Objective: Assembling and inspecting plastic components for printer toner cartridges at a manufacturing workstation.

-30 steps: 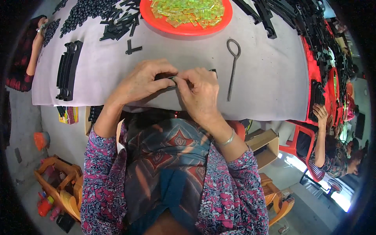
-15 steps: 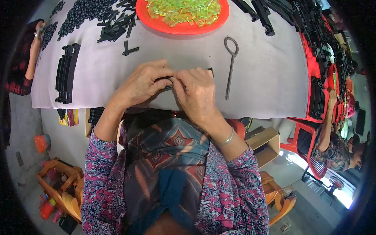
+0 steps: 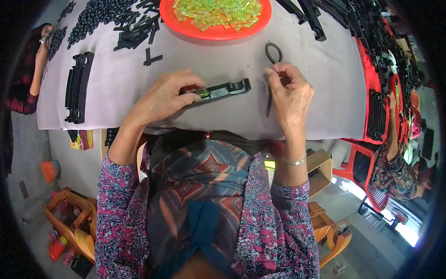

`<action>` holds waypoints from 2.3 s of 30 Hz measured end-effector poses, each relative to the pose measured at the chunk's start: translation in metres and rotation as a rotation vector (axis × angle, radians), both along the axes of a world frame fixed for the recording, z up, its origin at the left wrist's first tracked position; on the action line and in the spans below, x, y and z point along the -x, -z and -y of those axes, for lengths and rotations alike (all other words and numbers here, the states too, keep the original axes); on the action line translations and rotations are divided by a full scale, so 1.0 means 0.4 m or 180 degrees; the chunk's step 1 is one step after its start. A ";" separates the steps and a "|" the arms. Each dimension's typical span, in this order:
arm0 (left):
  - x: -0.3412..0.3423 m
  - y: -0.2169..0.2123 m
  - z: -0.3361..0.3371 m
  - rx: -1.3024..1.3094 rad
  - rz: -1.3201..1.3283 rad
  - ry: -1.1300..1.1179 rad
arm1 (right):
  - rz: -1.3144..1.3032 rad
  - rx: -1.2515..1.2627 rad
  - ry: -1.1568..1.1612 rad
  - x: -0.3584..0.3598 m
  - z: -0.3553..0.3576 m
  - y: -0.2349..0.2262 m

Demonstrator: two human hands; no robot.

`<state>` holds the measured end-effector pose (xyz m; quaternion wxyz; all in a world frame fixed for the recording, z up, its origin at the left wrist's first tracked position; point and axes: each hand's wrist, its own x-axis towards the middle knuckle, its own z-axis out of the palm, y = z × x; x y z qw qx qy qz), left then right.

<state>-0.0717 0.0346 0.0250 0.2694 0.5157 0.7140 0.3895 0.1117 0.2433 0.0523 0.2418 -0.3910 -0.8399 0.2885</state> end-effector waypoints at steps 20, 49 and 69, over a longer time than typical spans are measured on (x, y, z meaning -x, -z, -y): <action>-0.070 -0.012 0.076 -0.0397 -0.0997 -0.0572 | 0.0647 0.0303 0.0521 -0.015 -0.117 0.049; -0.059 -0.008 0.053 -0.0468 -0.1467 -0.0389 | -0.3396 0.3906 -0.1825 0.176 0.123 -0.058; -0.060 0.006 0.047 -0.0419 -0.1417 -0.0423 | -0.2808 0.3421 -0.2504 0.188 0.175 0.024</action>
